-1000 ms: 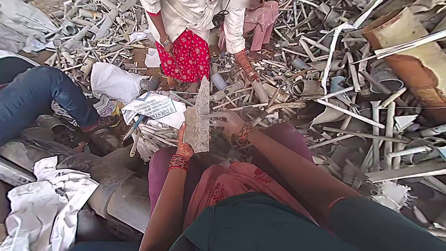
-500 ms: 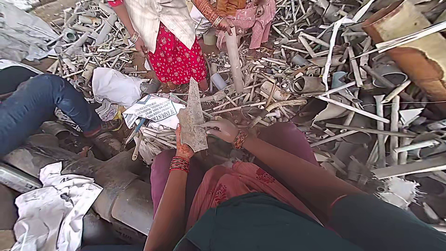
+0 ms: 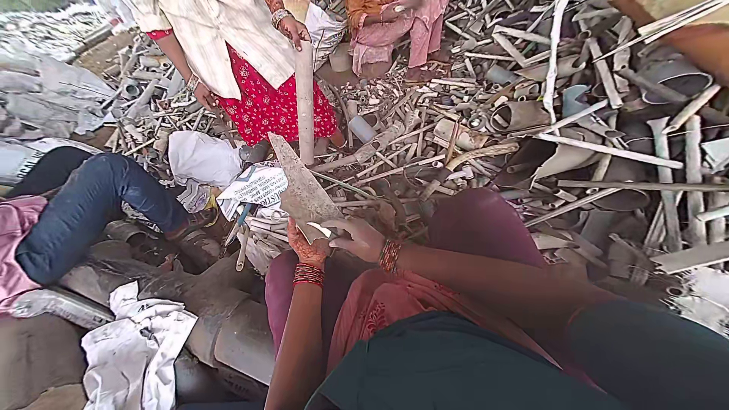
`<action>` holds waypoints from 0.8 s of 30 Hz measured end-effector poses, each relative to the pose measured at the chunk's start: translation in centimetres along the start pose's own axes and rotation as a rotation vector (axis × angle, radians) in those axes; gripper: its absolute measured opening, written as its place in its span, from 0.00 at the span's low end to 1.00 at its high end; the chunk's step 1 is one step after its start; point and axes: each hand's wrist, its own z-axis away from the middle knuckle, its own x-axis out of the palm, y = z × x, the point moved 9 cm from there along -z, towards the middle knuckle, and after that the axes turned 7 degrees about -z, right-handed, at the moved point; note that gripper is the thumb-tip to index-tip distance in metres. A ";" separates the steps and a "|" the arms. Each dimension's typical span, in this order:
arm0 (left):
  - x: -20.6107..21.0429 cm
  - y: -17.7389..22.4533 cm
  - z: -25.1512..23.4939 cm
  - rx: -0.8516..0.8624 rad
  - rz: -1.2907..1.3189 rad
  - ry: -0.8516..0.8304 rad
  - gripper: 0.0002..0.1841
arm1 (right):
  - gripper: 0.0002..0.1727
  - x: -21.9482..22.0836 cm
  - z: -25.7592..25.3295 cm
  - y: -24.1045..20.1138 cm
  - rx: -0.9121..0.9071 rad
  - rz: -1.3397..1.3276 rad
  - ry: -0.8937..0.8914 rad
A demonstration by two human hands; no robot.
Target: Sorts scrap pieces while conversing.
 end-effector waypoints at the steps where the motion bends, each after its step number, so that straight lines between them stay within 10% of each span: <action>1: 0.0 0.3 0.0 0.009 0.005 0.015 0.27 | 0.27 0.3 0.0 0.0 -0.001 0.023 -0.016; 13: -0.7 0.3 -0.1 -0.072 -0.064 0.087 0.49 | 0.28 1.0 -0.5 1.1 0.011 0.164 -0.051; 24: -1.5 0.2 0.3 -0.071 -0.143 0.105 0.48 | 0.34 0.9 0.1 1.6 0.097 0.076 0.049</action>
